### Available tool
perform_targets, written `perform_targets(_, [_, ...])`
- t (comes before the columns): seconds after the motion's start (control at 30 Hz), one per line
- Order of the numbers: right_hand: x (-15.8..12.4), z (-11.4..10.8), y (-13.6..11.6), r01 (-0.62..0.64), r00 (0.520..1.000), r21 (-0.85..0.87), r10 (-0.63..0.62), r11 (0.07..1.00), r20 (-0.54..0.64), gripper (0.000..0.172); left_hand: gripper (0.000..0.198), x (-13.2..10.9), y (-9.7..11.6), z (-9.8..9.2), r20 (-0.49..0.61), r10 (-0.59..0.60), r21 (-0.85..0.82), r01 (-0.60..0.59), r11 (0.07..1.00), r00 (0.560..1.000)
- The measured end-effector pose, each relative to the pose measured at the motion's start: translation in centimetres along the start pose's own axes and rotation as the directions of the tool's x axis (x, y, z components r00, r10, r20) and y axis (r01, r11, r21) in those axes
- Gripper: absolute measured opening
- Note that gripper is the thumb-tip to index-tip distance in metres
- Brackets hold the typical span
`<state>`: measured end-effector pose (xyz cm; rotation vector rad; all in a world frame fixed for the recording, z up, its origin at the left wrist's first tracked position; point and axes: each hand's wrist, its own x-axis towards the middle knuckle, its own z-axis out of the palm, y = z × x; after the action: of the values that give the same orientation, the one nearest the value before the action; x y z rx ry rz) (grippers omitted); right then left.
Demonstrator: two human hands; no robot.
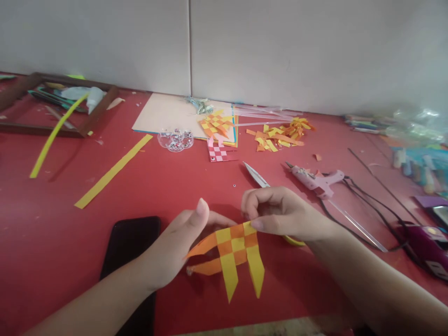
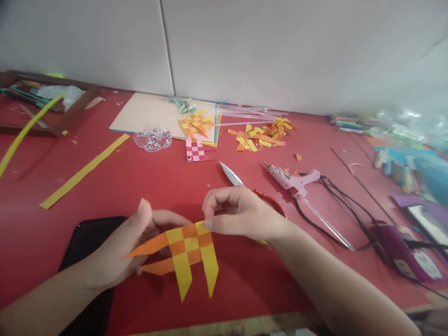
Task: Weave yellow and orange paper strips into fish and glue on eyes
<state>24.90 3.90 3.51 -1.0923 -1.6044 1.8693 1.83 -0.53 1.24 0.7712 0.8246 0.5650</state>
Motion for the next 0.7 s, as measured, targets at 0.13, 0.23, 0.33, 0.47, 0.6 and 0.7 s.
perform_targets(0.13, [0.4,-0.4,0.3,-0.039,0.990,0.204,0.066,0.978,-0.125,0.017,0.094,0.4,-0.5,-0.1,-0.070,0.132,-0.043,-0.136,0.990,0.989])
perform_targets(0.23, [0.6,-1.2,0.2,-0.057,0.970,0.268,0.116,0.962,-0.211,0.016,0.084,0.7,-0.2,0.0,-0.177,0.203,-0.056,-0.216,0.975,0.963])
perform_targets(0.33, [0.6,-1.8,-0.3,-0.024,0.959,0.255,0.094,0.967,-0.267,0.017,0.042,0.9,0.1,0.2,-0.261,0.203,0.084,-0.188,0.979,0.944])
perform_targets(0.47, [0.5,-2.1,-0.6,0.022,0.949,0.236,0.054,0.971,-0.309,0.015,0.024,1.1,0.2,0.0,-0.350,0.245,0.160,-0.200,0.967,0.904])
perform_targets(0.6, [0.4,-2.6,-0.7,0.060,0.942,0.291,0.043,0.955,-0.334,0.015,0.026,1.3,0.0,-0.4,-0.465,0.234,0.040,-0.245,0.969,0.854])
perform_targets(0.7, [0.3,-3.5,-0.8,0.091,0.937,0.324,0.028,0.942,-0.347,0.018,0.032,1.6,0.0,-0.7,-0.501,0.239,-0.023,-0.289,0.957,0.832])
